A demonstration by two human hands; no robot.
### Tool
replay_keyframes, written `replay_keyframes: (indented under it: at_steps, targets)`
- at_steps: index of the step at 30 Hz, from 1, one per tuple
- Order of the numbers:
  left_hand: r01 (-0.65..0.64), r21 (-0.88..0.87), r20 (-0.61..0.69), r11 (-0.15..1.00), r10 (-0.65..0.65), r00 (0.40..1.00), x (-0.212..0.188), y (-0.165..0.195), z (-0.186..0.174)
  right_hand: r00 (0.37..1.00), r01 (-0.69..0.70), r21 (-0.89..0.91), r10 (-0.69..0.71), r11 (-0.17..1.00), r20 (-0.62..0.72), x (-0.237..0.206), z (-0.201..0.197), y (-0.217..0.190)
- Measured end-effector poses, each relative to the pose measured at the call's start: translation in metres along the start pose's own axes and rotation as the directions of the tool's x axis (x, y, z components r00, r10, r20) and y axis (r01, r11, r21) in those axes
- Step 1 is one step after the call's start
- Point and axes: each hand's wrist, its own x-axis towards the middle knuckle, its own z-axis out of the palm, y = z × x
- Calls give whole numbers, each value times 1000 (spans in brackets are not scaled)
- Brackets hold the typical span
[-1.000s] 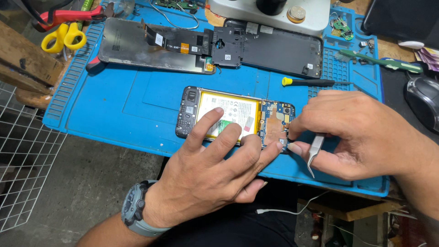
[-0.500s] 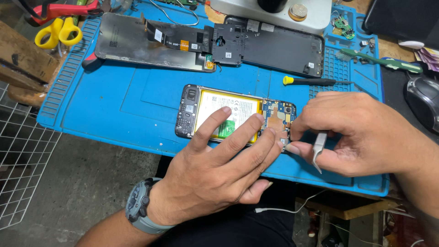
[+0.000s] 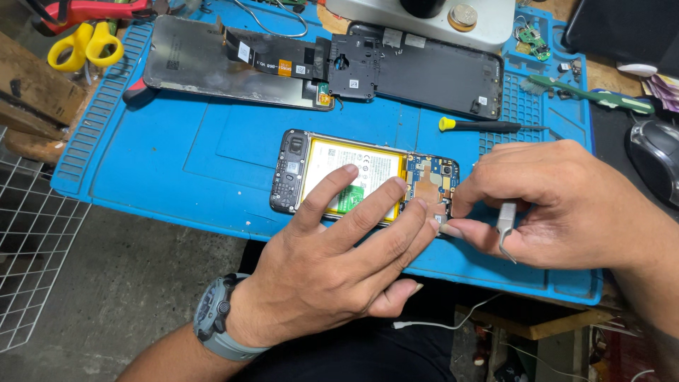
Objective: The person removes internal components from a mobile phone, using tweezers and a screwdriver to detach flex cables and screws, and handles the battery and circuit board on a blue mat.
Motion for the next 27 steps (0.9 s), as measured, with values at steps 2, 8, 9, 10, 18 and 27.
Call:
replay_keyframes:
  at_steps: [2,8,9,10,18,27]
  targets:
    - [0,-5,-1,1000,0,1000,0,0,0,1000,19,-13,-19,1000,-10,0,0,-1]
    - [17,-68,-2,998,-18,1000,-2,-2,0,998,-62,51,60,997,33,2,0,-3]
    - [16,-60,-4,998,-17,1000,-2,-2,0,996,-77,51,75,996,38,3,0,-3]
    - [16,-53,-5,998,-16,1000,-2,-1,0,996,-83,40,81,996,42,3,-1,-3]
    - [16,4,4,1000,-16,1000,2,2,1,999,-41,38,40,998,11,-1,-2,-2]
    - [16,-12,-9,1000,-16,1000,5,3,-4,961,254,-52,-258,966,-97,-13,-19,7]
